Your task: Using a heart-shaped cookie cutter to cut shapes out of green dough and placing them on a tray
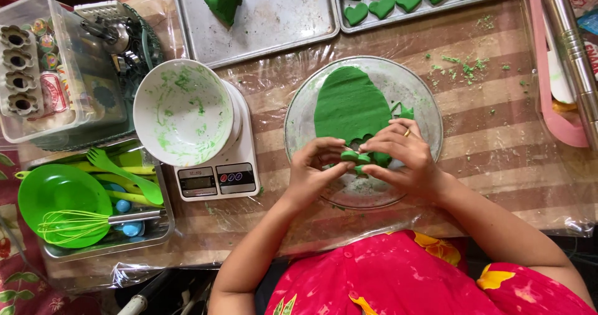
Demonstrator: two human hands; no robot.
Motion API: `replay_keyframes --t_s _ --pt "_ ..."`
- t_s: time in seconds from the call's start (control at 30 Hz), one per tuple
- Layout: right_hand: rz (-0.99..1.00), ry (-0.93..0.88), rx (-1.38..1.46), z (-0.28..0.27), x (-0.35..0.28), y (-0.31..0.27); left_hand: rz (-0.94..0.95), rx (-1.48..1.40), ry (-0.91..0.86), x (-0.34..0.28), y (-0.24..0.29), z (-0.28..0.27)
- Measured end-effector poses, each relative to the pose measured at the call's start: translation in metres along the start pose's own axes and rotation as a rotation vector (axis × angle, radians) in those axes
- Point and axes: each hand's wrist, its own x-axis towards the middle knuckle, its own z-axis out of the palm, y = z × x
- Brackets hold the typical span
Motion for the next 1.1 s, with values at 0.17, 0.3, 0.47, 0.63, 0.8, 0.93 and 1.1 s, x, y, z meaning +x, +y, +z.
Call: replay_keyframes --t_s 0.17,0.3,0.47,0.63,0.8,0.93,1.1 --pt "0.016 -0.010 0.002 -0.002 0.004 -0.003 0.058 0.071 0.020 0.002 0.001 -0.001" --pt "0.106 0.009 0.075 -0.001 0.004 -0.002 0.084 0.166 0.050 0.007 0.007 -0.003" --pt "0.188 0.003 0.165 0.002 0.001 0.003 0.086 0.181 0.008 0.008 0.015 -0.003" --pt "0.138 -0.030 0.102 0.002 0.009 -0.010 0.041 0.255 -0.008 0.006 0.019 0.001" --pt "0.155 -0.037 0.094 -0.001 0.009 -0.016 0.049 0.293 -0.025 0.005 0.025 0.003" --pt "0.172 -0.038 0.112 -0.003 0.008 -0.018 0.093 0.354 -0.064 0.004 0.023 0.004" --pt "0.185 -0.014 0.118 -0.003 0.002 -0.020 0.110 0.365 -0.069 0.007 0.023 0.002"
